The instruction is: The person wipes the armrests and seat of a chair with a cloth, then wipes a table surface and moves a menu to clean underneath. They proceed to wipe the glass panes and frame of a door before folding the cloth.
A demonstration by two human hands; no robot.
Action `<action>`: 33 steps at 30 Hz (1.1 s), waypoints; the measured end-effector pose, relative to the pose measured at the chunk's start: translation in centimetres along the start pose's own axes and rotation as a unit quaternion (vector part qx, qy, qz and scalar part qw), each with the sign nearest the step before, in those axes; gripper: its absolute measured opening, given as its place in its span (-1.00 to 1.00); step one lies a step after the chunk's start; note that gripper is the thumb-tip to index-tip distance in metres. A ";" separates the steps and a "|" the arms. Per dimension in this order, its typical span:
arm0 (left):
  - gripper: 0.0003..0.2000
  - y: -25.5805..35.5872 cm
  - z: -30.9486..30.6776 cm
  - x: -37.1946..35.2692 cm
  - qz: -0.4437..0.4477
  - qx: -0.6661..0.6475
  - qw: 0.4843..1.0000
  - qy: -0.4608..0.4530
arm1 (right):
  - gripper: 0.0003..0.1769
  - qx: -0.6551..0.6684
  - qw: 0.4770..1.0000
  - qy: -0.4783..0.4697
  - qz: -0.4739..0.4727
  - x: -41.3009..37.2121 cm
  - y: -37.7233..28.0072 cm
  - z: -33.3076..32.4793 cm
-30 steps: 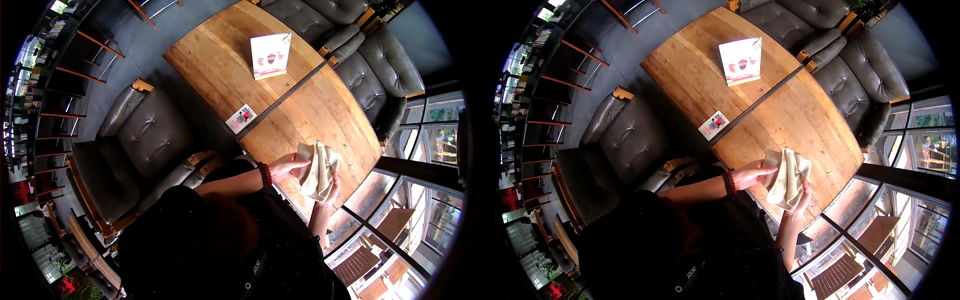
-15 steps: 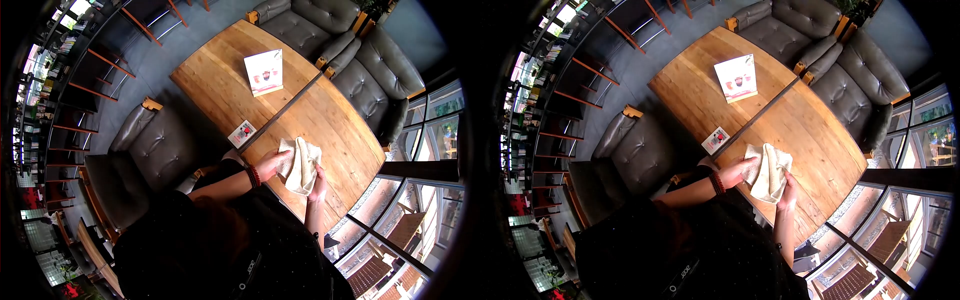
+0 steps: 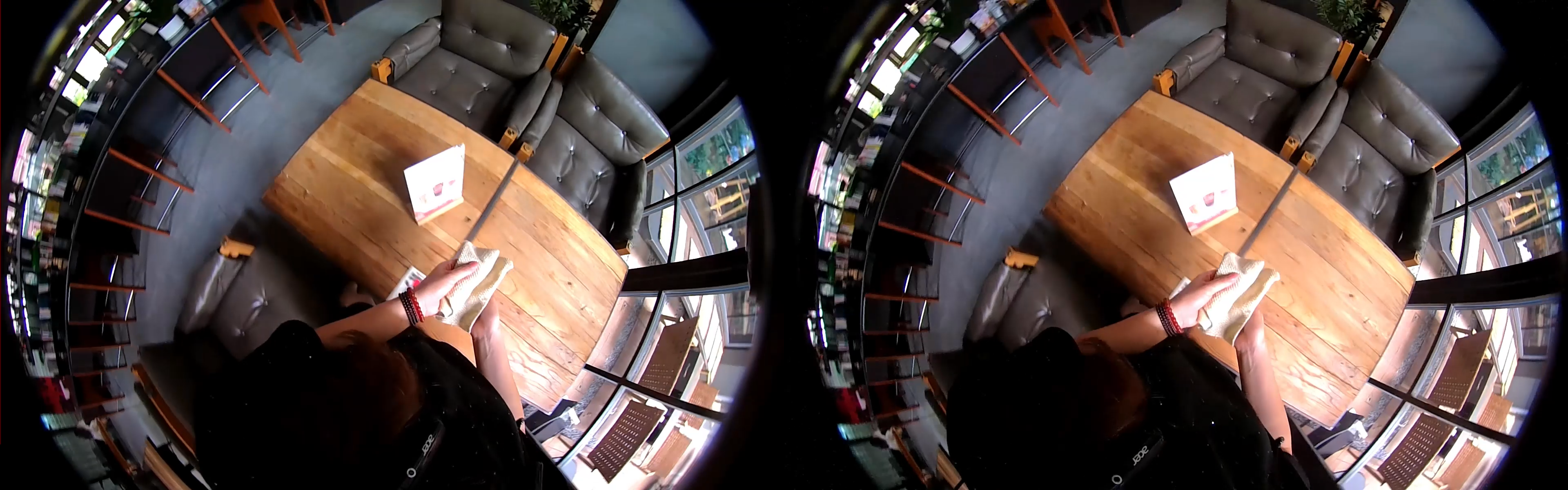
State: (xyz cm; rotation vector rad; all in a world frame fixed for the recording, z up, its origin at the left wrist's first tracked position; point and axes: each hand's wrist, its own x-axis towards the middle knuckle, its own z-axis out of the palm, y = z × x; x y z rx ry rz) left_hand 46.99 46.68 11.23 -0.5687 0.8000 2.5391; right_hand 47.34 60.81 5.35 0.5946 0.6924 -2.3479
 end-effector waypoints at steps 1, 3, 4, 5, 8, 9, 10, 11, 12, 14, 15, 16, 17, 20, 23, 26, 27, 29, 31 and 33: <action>-0.68 2.0 -1.2 -0.3 -0.004 -0.002 1.000 -0.010 | -0.50 0.024 1.000 0.003 -0.005 1.2 1.3 0.9; -0.68 6.7 -4.0 -1.0 -0.031 -0.023 0.998 -0.042 | -0.47 0.071 0.997 0.014 -0.015 3.9 4.2 3.3; -0.67 9.3 -5.5 -1.3 -0.030 -0.039 0.997 -0.060 | -0.47 0.105 0.994 -0.020 -0.012 5.4 5.7 5.0; -0.67 11.8 -6.9 -1.6 -0.029 -0.058 0.995 -0.076 | -0.46 0.138 0.989 -0.051 -0.008 6.6 7.1 6.7; -0.64 18.1 -11.5 -3.2 -0.046 -0.067 0.992 -0.101 | -0.43 0.208 0.977 -0.047 -0.011 9.8 10.9 9.3; -0.64 19.3 -13.5 -2.8 -0.051 -0.072 0.993 -0.084 | -0.42 0.179 0.983 -0.041 -0.029 10.8 11.8 10.8; -0.64 20.5 -15.4 -2.4 -0.055 -0.073 0.993 -0.068 | -0.41 0.152 0.986 -0.036 -0.048 11.3 12.4 13.4; -0.64 23.0 -15.1 -3.6 -0.042 -0.065 0.994 -0.076 | -0.37 0.090 0.992 0.045 -0.070 11.4 12.8 15.9; -0.65 24.3 -15.9 -3.7 -0.040 -0.064 0.995 -0.070 | -0.33 0.074 0.994 0.062 -0.053 11.5 13.1 17.0; -0.66 26.0 -17.4 -3.5 -0.038 -0.062 0.995 -0.070 | -0.44 0.038 0.994 0.062 -0.080 11.7 13.3 18.6; -0.67 26.5 -17.7 -3.5 -0.034 -0.063 0.995 -0.077 | -0.48 -0.017 0.991 0.095 -0.090 11.7 13.6 18.7; -0.67 26.9 -18.0 -3.3 -0.036 -0.054 0.995 -0.074 | -0.52 -0.071 0.984 0.128 -0.098 11.6 13.8 18.6; -0.67 27.1 -18.3 -3.2 -0.037 -0.046 0.996 -0.071 | -0.56 -0.125 0.973 0.161 -0.105 11.4 14.0 18.2; -0.66 27.4 -18.8 -3.1 -0.047 -0.022 0.997 -0.060 | -0.59 -0.067 0.977 0.185 -0.085 11.5 14.5 16.9; -0.67 27.0 -19.3 -2.7 -0.058 0.003 0.997 -0.042 | -0.62 -0.080 0.970 0.201 -0.112 10.9 14.5 15.8; -0.68 25.5 -20.2 -1.8 -0.025 0.043 0.998 -0.042 | -0.66 -0.110 0.954 0.236 -0.150 10.7 14.6 14.8; -0.68 25.1 -20.5 -1.5 -0.019 0.060 0.997 -0.053 | -0.66 -0.123 0.950 0.240 -0.156 10.6 14.6 14.5; -0.74 24.4 -20.8 -1.1 -0.026 0.129 0.991 -0.032 | -0.66 -0.149 0.948 0.224 -0.170 10.5 14.8 14.9; -0.72 23.7 -20.2 -1.1 0.008 0.158 0.987 -0.024 | -0.65 -0.183 0.941 0.210 -0.192 10.6 15.0 15.9; -0.69 23.2 -19.2 -1.7 0.024 0.173 0.984 -0.031 | -0.63 -0.219 0.940 0.170 -0.201 11.1 15.1 17.2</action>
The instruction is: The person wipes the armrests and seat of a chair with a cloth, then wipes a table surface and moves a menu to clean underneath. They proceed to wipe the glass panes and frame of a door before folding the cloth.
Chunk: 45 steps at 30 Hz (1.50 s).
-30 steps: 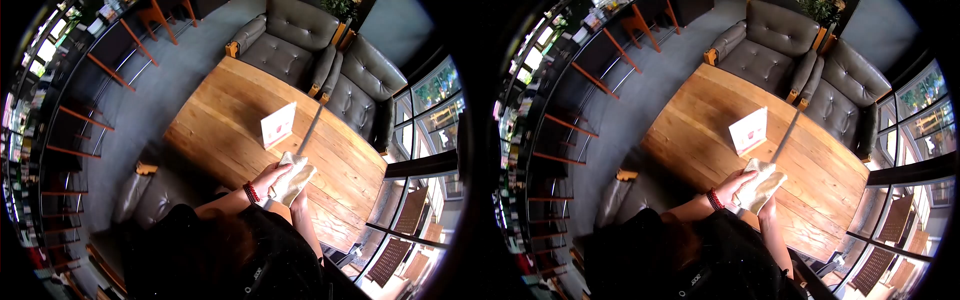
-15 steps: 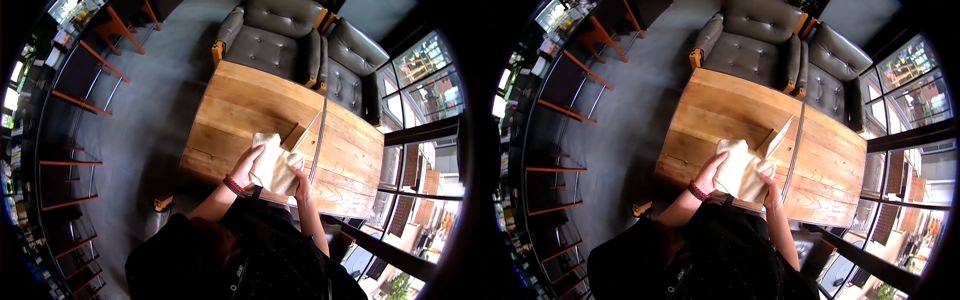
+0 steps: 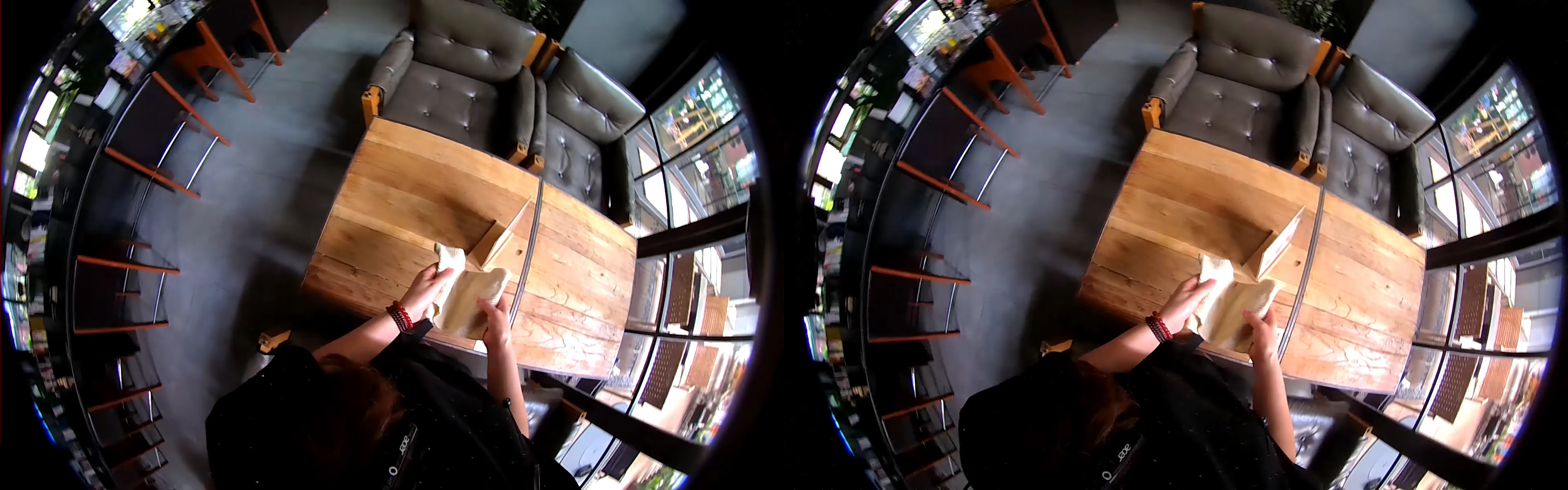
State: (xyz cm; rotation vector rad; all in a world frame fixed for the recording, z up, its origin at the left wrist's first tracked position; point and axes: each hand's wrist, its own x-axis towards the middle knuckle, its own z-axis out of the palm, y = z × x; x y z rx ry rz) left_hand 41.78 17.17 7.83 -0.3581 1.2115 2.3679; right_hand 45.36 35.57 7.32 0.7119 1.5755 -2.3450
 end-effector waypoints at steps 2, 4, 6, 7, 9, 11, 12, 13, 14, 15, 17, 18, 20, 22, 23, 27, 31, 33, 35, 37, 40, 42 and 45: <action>-0.68 -0.6 0.4 -0.2 0.009 0.030 0.999 -0.018 | -0.57 -0.039 0.999 -0.029 -0.017 0.2 -0.2 1.6; -0.68 -1.0 0.7 -0.7 0.020 0.060 0.998 -0.008 | -0.50 -0.042 0.994 -0.096 -0.034 0.4 -0.4 3.3; -0.69 -1.2 0.8 -0.8 0.039 0.079 0.996 0.014 | -0.53 -0.080 0.990 -0.110 -0.047 0.8 -0.1 4.5; -0.67 -1.0 0.4 -1.0 0.007 0.082 0.996 0.021 | -0.55 -0.112 0.986 -0.113 -0.048 1.0 -0.2 5.0; -0.65 -0.9 -0.6 -0.9 0.034 0.104 0.993 0.044 | -0.57 -0.119 0.984 -0.116 -0.055 0.9 -0.5 6.4; -0.64 0.8 -1.0 -1.6 0.058 0.111 0.989 0.079 | -0.58 -0.140 0.982 -0.112 -0.058 1.5 -0.3 7.6; -0.64 0.8 -2.1 -1.3 0.063 0.100 0.988 0.095 | -0.60 -0.140 0.983 -0.105 -0.056 1.8 -0.3 8.5; -0.65 1.2 -3.1 -1.2 0.064 0.120 0.985 0.105 | -0.62 -0.148 0.982 -0.100 -0.052 2.0 -0.5 9.5; -0.65 1.7 -4.3 -1.1 0.064 0.140 0.981 0.115 | -0.63 -0.156 0.982 -0.094 -0.049 2.2 -0.7 10.7; -0.65 2.3 -5.6 -1.0 0.063 0.161 0.977 0.124 | -0.65 -0.162 0.982 -0.087 -0.045 2.6 -0.6 12.0; -0.64 3.9 -7.9 -1.0 0.067 0.149 0.981 0.107 | -0.65 -0.192 0.973 -0.096 -0.078 3.6 0.1 15.0; -0.64 4.8 -9.0 -1.0 0.065 0.100 0.988 0.095 | -0.65 -0.220 0.965 -0.105 -0.095 4.1 0.7 16.7; -0.62 7.8 -11.1 -1.2 0.063 0.024 0.997 0.047 | -0.60 -0.299 0.932 -0.121 -0.163 4.8 2.5 20.8; -0.58 11.1 -14.5 -1.0 0.027 0.003 0.999 0.047 | -0.53 -0.352 0.898 -0.122 -0.233 5.6 4.9 25.4; -0.55 12.9 -15.9 -1.5 -0.004 0.000 0.999 0.051 | -0.50 -0.356 0.894 -0.114 -0.246 5.3 5.9 28.0; -0.51 19.7 -22.1 -2.3 0.008 -0.045 0.998 0.045 | -0.37 -0.487 0.808 -0.136 -0.301 1.8 5.2 37.7; -0.59 21.8 -26.3 -1.8 -0.055 -0.109 0.987 0.102 | -0.37 -0.471 0.792 -0.190 -0.339 0.6 5.7 40.9; -0.59 22.4 -27.2 -1.9 -0.036 -0.087 0.991 0.094 | -0.52 -0.446 0.818 -0.198 -0.304 0.2 5.6 41.4; -0.60 21.0 -29.1 -0.9 -0.022 -0.099 0.992 0.073 | -0.59 -0.400 0.857 -0.212 -0.246 0.3 6.1 40.5; -0.60 18.6 -31.0 0.7 0.001 -0.088 0.994 0.069 | -0.76 -0.216 0.957 -0.133 -0.142 1.4 7.4 39.5; -0.79 22.9 -27.9 -2.7 0.054 0.058 0.993 0.090 | -0.69 -0.089 0.993 -0.049 -0.059 3.1 7.9 38.9; -0.76 24.4 -27.2 -4.1 0.080 0.190 0.977 0.055 | -0.58 0.008 0.992 -0.126 0.031 4.1 8.8 39.3; -0.82 26.1 -25.9 -5.9 0.141 0.546 0.825 0.041 | -0.49 0.263 0.925 -0.240 0.134 5.8 11.4 40.9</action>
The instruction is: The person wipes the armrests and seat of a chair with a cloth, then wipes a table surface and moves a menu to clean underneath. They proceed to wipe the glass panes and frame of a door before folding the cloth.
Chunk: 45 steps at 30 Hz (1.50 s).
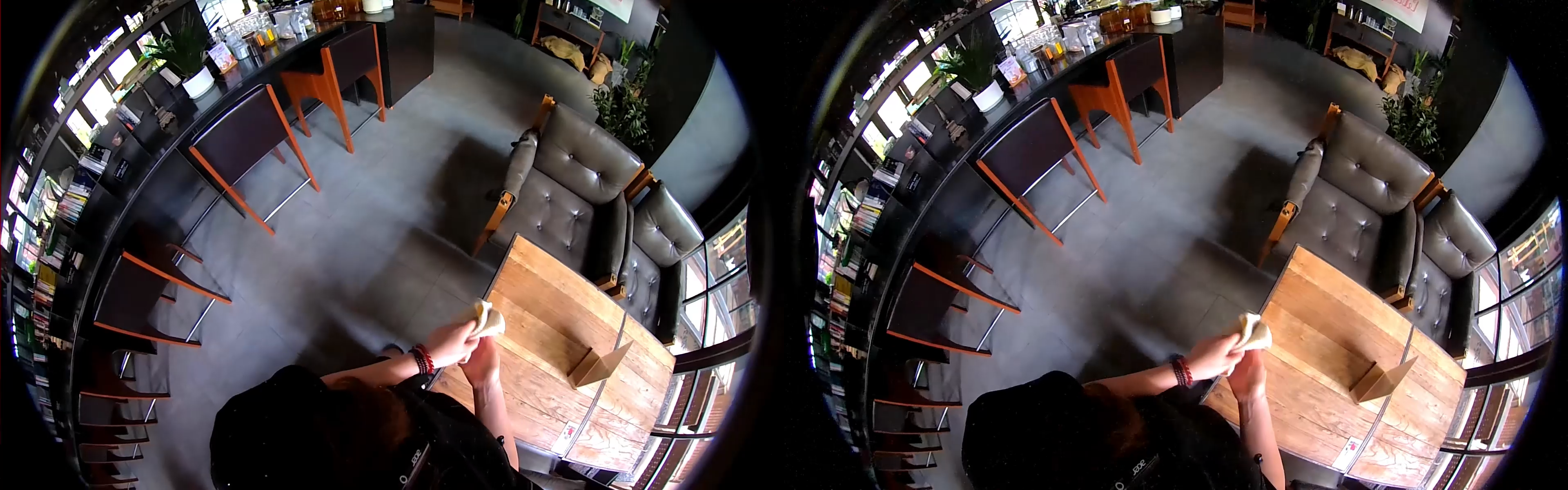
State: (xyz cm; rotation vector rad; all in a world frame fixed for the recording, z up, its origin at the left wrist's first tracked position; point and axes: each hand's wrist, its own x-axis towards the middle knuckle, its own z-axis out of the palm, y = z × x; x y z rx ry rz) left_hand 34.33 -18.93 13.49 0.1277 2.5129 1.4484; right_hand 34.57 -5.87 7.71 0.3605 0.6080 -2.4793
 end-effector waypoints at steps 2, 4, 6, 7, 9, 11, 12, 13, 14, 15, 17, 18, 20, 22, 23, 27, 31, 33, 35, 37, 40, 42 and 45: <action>-0.75 0.1 -0.5 -0.6 0.072 0.135 0.988 -0.021 | -0.53 0.070 0.995 0.058 0.047 0.1 0.8 1.9; -0.64 -2.1 -0.1 -1.1 0.155 0.164 0.974 0.021 | -0.55 0.124 0.992 -0.010 -0.038 1.8 2.6 -0.1; -0.62 -4.4 -1.1 -0.3 0.197 0.117 0.973 0.011 | -0.55 0.099 0.992 0.034 -0.068 2.9 3.2 1.1; -0.61 -5.1 -2.3 0.1 0.233 0.097 0.967 0.007 | -0.55 0.100 0.992 0.039 -0.061 4.0 3.6 0.7; -0.55 -3.9 -8.0 0.2 0.232 0.091 0.966 -0.073 | -0.53 0.084 0.994 0.032 -0.069 6.5 4.5 2.3; -0.60 -6.5 -11.2 1.4 0.216 0.089 0.968 -0.088 | -0.51 0.084 0.990 0.061 -0.095 8.6 5.8 8.0; -0.63 -9.7 -11.5 2.2 0.265 0.085 0.960 -0.034 | -0.49 0.078 0.990 0.058 -0.106 10.4 6.6 9.9; -0.69 -10.2 -13.9 2.5 0.267 0.089 0.959 -0.036 | -0.50 0.089 0.991 0.018 -0.097 11.9 7.6 10.3; -0.71 -10.9 -16.4 2.7 0.240 0.088 0.965 -0.057 | -0.50 0.110 0.990 0.015 -0.086 13.7 8.9 11.0; -0.72 -11.2 -19.5 3.0 0.211 0.087 0.970 -0.078 | -0.50 0.130 0.989 0.012 -0.075 15.7 10.2 11.8; -0.75 -12.5 -24.3 2.9 0.184 0.090 0.976 -0.068 | -0.51 0.144 0.988 0.021 -0.051 19.1 12.5 14.3; -0.76 -12.9 -26.5 2.8 0.177 0.098 0.978 -0.056 | -0.51 0.137 0.990 0.019 -0.032 20.6 13.4 15.9; -0.75 -14.6 -29.5 2.7 0.179 0.085 0.980 -0.003 | -0.49 0.129 0.991 0.016 -0.028 23.0 15.1 19.8; -0.72 -15.4 -32.5 2.9 0.168 0.078 0.982 0.027 | -0.47 0.114 0.993 0.014 -0.033 25.4 16.4 21.8; -0.73 -16.2 -33.2 3.2 0.170 0.059 0.983 0.043 | -0.47 0.121 0.992 0.002 -0.016 26.3 16.8 22.4; -0.72 -18.4 -35.2 5.3 0.158 0.037 0.984 0.068 | -0.47 0.151 0.987 -0.045 0.036 30.0 16.9 22.9; -0.73 -19.1 -37.3 8.7 0.163 0.061 0.983 0.064 | -0.47 0.131 0.991 0.004 0.014 34.0 15.9 25.1; -0.74 -19.9 -38.4 11.0 0.167 0.077 0.981 0.054 | -0.47 0.137 0.990 0.012 0.011 37.1 15.5 25.0; -0.73 -21.1 -39.9 14.2 0.186 0.058 0.980 0.052 | -0.47 0.138 0.990 -0.022 0.027 41.1 14.4 23.9; -0.73 -21.5 -41.9 17.8 0.187 0.042 0.980 0.046 | -0.49 0.161 0.983 -0.077 0.041 45.0 12.7 24.1; -0.76 -20.8 -44.8 23.7 0.188 0.014 0.979 0.077 | -0.52 0.095 0.994 -0.037 0.031 50.9 9.2 26.9; -0.78 -19.9 -46.5 27.3 0.170 -0.010 0.981 0.093 | -0.51 0.093 0.993 -0.048 0.056 54.1 6.6 28.9; -0.78 -19.6 -49.4 32.1 0.152 0.001 0.982 0.109 | -0.49 0.059 0.994 -0.061 0.072 58.7 3.7 32.8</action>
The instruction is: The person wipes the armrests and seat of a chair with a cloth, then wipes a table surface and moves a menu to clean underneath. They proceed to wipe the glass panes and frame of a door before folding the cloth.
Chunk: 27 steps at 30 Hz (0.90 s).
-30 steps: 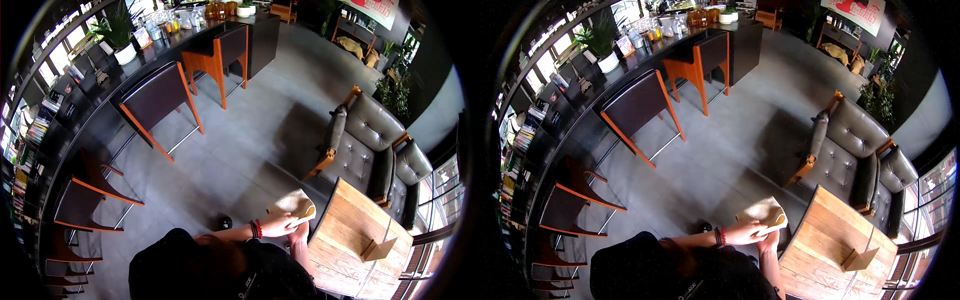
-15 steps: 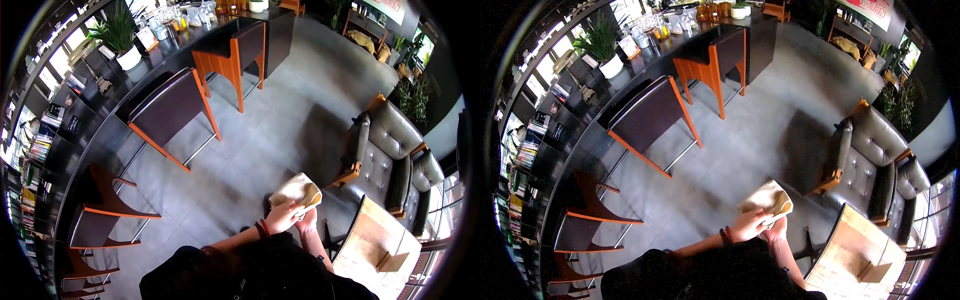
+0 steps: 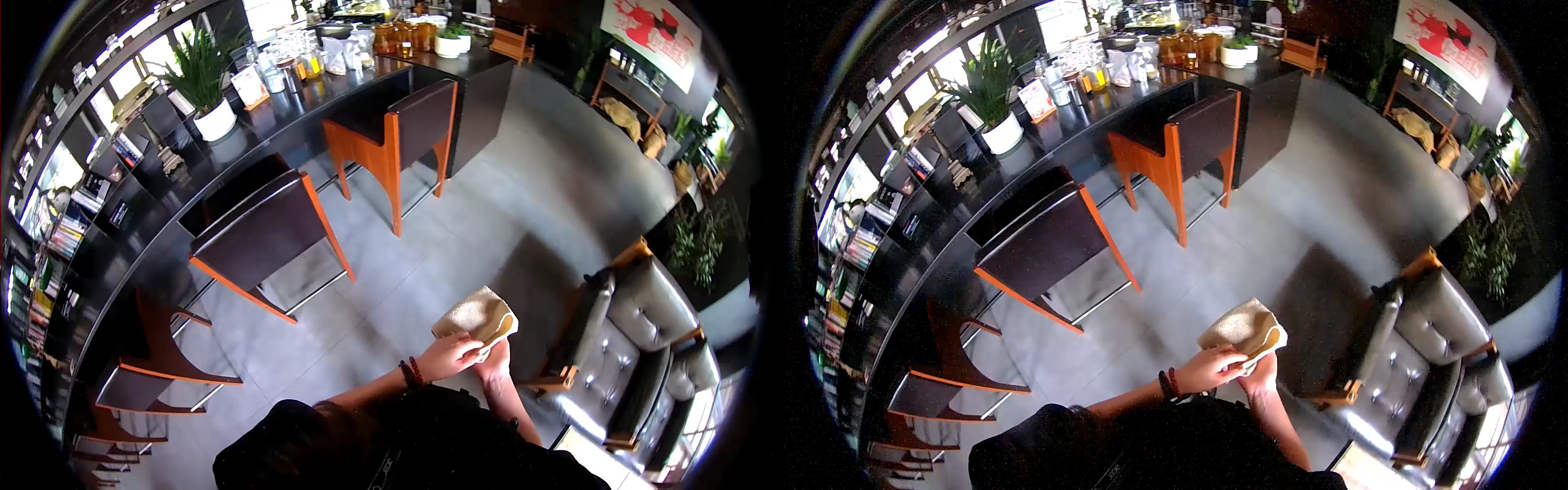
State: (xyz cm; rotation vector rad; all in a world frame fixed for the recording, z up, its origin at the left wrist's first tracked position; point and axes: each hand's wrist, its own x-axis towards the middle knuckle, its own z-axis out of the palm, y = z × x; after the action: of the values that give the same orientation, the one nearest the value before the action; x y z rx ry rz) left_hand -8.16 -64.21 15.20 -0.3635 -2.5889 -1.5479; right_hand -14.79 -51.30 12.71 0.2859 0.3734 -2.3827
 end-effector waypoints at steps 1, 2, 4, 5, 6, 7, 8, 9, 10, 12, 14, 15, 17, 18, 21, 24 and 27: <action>-0.78 -0.5 -0.5 1.2 -0.014 0.004 1.000 0.007 | -0.48 0.002 1.000 -0.007 0.018 1.6 -0.7 0.7; -0.77 -0.9 -0.8 2.1 -0.029 0.005 0.999 0.012 | -0.48 0.006 0.999 -0.011 0.034 2.9 -1.2 1.2; -0.77 -2.8 -0.8 3.2 -0.013 -0.016 0.996 0.087 | -0.49 -0.006 0.998 -0.038 0.055 5.7 -1.6 1.0; -0.77 -3.5 -1.3 4.0 -0.011 -0.013 0.993 0.117 | -0.50 -0.001 0.996 -0.060 0.072 7.2 -1.6 1.3; -0.78 -4.4 -1.8 4.7 -0.035 -0.018 0.992 0.122 | -0.52 0.022 0.997 -0.043 0.068 8.4 -1.2 1.7; -0.79 -5.3 -2.4 5.3 -0.059 -0.021 0.990 0.125 | -0.52 -0.026 0.996 -0.062 0.058 10.0 -0.6 1.7; -0.79 -6.0 -3.1 5.9 -0.083 -0.025 0.988 0.126 | -0.52 -0.027 0.996 -0.049 0.070 11.1 -0.5 1.7; -0.80 -6.6 -3.8 6.7 -0.119 -0.030 0.986 0.117 | -0.52 -0.026 0.996 -0.037 0.081 12.1 -0.3 1.9; -0.80 -6.9 -4.7 7.6 -0.153 -0.034 0.982 0.108 | -0.50 -0.023 0.997 -0.004 0.079 13.3 -0.1 2.3; -0.77 -7.6 -6.9 9.5 -0.201 -0.039 0.975 0.087 | -0.48 -0.012 0.997 -0.003 0.076 15.8 -0.2 3.3; -0.76 -9.5 -8.7 11.4 -0.192 -0.050 0.974 0.106 | -0.42 0.002 0.995 0.011 0.095 18.7 -0.3 4.3; -0.75 -10.6 -9.5 12.6 -0.185 -0.058 0.974 0.118 | -0.40 -0.004 0.995 0.007 0.094 20.2 -0.5 4.8; -0.73 -12.3 -11.7 15.4 -0.185 -0.050 0.973 0.127 | -0.37 -0.023 0.995 -0.007 0.095 23.7 -1.0 6.8; -0.74 -13.1 -13.0 16.7 -0.188 -0.051 0.973 0.127 | -0.36 -0.023 0.995 -0.021 0.097 25.3 -1.1 8.3; -0.78 -16.1 -17.4 20.3 -0.158 -0.048 0.973 0.162 | -0.35 -0.031 0.993 -0.020 0.113 31.7 -0.9 11.3; -0.82 -20.4 -22.1 23.0 -0.106 -0.098 0.963 0.229 | -0.31 -0.034 0.989 -0.067 0.126 37.8 0.1 14.4; -0.81 -24.1 -27.6 24.9 -0.111 -0.101 0.948 0.281 | -0.18 -0.024 0.977 -0.127 0.170 43.1 2.0 17.4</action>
State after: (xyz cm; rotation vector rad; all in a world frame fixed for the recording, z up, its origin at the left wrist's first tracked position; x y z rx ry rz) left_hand -39.27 -95.62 12.95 0.3278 -2.0864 -1.6802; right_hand -46.77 -85.01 15.51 0.0169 0.2403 -2.0385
